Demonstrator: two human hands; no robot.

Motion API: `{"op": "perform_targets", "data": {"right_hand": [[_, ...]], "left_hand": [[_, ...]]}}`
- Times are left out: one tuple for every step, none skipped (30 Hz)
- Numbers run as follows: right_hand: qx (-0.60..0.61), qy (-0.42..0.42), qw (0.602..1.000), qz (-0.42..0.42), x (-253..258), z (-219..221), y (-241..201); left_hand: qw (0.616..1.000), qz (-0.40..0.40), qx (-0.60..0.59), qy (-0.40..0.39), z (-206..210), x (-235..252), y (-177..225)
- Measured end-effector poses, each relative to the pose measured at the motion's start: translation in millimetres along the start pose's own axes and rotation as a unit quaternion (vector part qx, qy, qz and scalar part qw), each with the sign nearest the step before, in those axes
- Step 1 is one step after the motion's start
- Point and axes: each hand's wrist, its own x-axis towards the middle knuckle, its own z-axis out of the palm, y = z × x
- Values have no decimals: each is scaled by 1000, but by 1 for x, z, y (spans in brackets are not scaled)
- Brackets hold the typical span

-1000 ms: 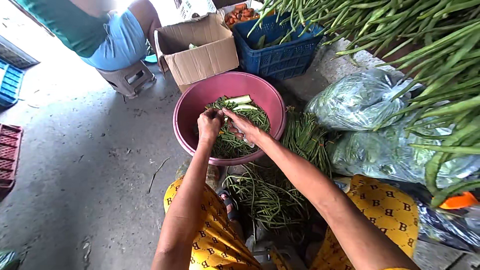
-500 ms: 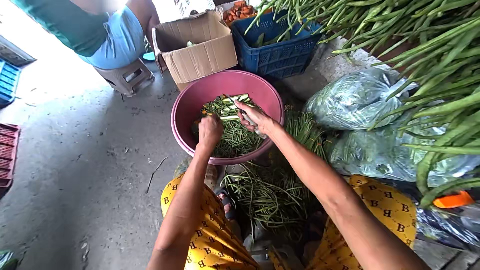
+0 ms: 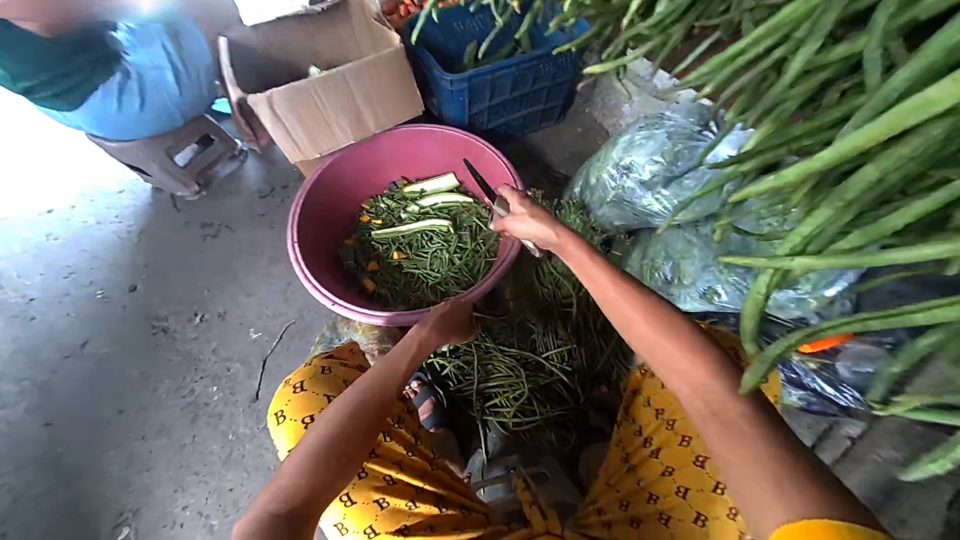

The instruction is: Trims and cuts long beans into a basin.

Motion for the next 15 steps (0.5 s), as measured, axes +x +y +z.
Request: {"op": "perform_targets", "data": {"right_hand": [[-21, 7, 1000, 11, -19, -10, 8], [-39, 9, 999, 28, -40, -20, 15], [-55, 11, 997, 49, -60, -31, 24], [-65, 20, 995, 73, -79, -41, 35], [-69, 37, 992, 94, -95, -49, 48], [-69, 67, 989, 110, -106, -56, 66], [-74, 104, 984, 126, -114, -63, 83], [-87, 137, 976, 142, -121, -68, 95], [-105, 163, 969, 155, -129, -73, 104], [-120, 176, 963, 163, -135, -77, 106], [-129, 185, 959, 170, -138, -82, 114], [-141, 180, 955, 188, -138, -89, 121], [-151, 155, 953, 212, -139, -96, 122], [-169, 130, 953, 217, -136, -103, 130], [-196, 121, 952, 203, -132, -110, 149]], "left_hand": [[999, 22, 22, -8, 5, 6, -2], [998, 38, 37, -16, 9, 10, -2], [998, 44, 45, -30, 11, 15, 1], [997, 44, 50, -47, 12, 20, 4], [996, 46, 55, -58, 13, 29, 7], [996, 51, 45, -65, 15, 42, 10], [996, 58, 31, -62, 16, 57, 15], [997, 60, 6, -47, 16, 72, 22], [998, 60, -28, -20, 16, 88, 29], [997, 53, -62, 3, 11, 100, 41], [993, 50, -101, 34, 4, 106, 54], [986, 52, -141, 78, -4, 114, 67], [974, 55, -178, 126, -11, 126, 78], [959, 49, -214, 178, -19, 138, 87], [944, 31, -249, 213, -27, 151, 94]]}}
